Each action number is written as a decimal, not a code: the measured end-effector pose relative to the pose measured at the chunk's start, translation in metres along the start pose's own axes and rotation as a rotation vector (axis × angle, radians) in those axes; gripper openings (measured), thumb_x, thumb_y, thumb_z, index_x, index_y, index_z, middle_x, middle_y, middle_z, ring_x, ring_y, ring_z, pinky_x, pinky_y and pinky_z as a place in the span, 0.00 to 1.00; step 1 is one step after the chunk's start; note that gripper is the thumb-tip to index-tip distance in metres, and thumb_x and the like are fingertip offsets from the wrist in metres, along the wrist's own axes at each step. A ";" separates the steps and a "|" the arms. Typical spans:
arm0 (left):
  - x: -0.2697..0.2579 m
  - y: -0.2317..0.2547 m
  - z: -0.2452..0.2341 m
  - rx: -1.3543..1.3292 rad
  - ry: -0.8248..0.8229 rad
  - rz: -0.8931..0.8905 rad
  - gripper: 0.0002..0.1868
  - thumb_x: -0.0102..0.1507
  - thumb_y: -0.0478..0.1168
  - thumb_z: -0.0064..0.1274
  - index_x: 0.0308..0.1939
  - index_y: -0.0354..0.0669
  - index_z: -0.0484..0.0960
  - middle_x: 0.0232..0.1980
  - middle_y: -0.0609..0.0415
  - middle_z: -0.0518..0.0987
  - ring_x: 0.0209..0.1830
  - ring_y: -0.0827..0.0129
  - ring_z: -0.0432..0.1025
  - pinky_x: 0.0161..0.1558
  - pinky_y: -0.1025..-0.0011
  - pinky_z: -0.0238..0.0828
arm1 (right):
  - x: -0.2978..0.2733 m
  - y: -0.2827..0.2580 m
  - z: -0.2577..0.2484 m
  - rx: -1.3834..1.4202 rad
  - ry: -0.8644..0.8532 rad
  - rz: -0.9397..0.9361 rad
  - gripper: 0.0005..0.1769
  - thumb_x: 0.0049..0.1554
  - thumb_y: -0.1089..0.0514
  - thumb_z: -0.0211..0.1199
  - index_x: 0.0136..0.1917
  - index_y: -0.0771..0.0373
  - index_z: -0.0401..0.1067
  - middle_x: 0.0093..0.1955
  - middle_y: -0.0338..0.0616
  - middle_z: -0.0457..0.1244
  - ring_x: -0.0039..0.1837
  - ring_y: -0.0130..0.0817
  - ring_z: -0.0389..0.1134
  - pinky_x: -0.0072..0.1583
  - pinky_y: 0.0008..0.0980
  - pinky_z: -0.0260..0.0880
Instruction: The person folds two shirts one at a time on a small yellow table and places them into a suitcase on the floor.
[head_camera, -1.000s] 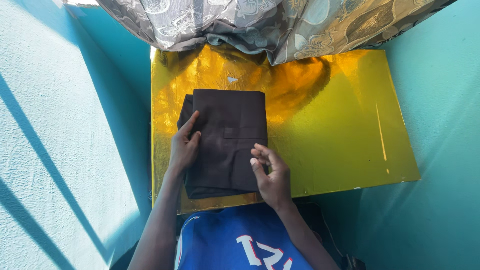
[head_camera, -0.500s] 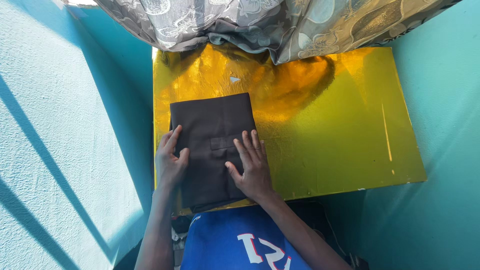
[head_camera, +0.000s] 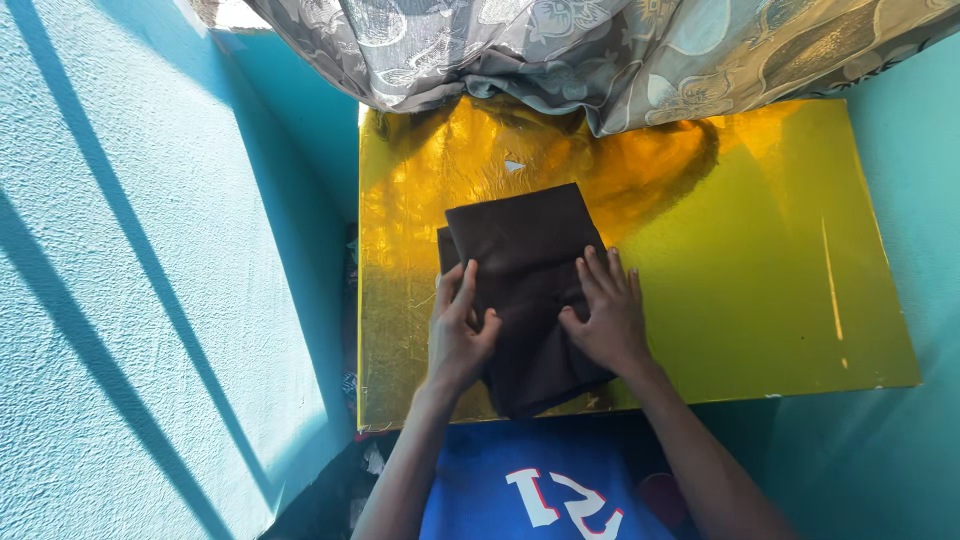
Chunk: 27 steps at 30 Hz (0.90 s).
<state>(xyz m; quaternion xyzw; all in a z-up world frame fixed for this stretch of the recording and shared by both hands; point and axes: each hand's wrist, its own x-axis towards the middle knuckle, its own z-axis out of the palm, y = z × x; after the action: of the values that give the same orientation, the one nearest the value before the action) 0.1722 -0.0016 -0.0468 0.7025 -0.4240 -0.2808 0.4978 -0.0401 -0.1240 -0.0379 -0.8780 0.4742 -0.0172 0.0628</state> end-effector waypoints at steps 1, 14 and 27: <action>-0.004 0.002 0.002 0.004 0.006 0.016 0.42 0.55 0.31 0.59 0.74 0.40 0.66 0.67 0.47 0.70 0.28 0.71 0.67 0.34 0.71 0.73 | 0.004 0.005 -0.002 0.017 -0.029 0.029 0.41 0.54 0.43 0.62 0.76 0.61 0.60 0.83 0.47 0.47 0.86 0.47 0.40 0.81 0.55 0.38; -0.023 -0.024 0.001 0.030 -0.069 0.059 0.38 0.57 0.31 0.62 0.72 0.40 0.69 0.55 0.50 0.70 0.24 0.80 0.70 0.28 0.79 0.74 | 0.081 -0.015 0.029 -0.009 0.003 -0.062 0.49 0.63 0.24 0.41 0.84 0.57 0.46 0.87 0.48 0.36 0.86 0.48 0.33 0.79 0.61 0.36; 0.009 -0.012 -0.009 0.262 -0.314 -0.084 0.46 0.55 0.37 0.63 0.75 0.33 0.60 0.43 0.45 0.73 0.29 0.65 0.76 0.39 0.66 0.76 | 0.016 -0.034 0.027 0.048 0.131 -0.076 0.46 0.64 0.26 0.43 0.80 0.62 0.54 0.86 0.56 0.41 0.86 0.55 0.34 0.79 0.67 0.33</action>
<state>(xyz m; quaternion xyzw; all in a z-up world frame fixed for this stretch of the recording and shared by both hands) 0.1875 -0.0034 -0.0546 0.7259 -0.4996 -0.3500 0.3178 -0.0011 -0.1166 -0.0604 -0.8906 0.4430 -0.0883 0.0520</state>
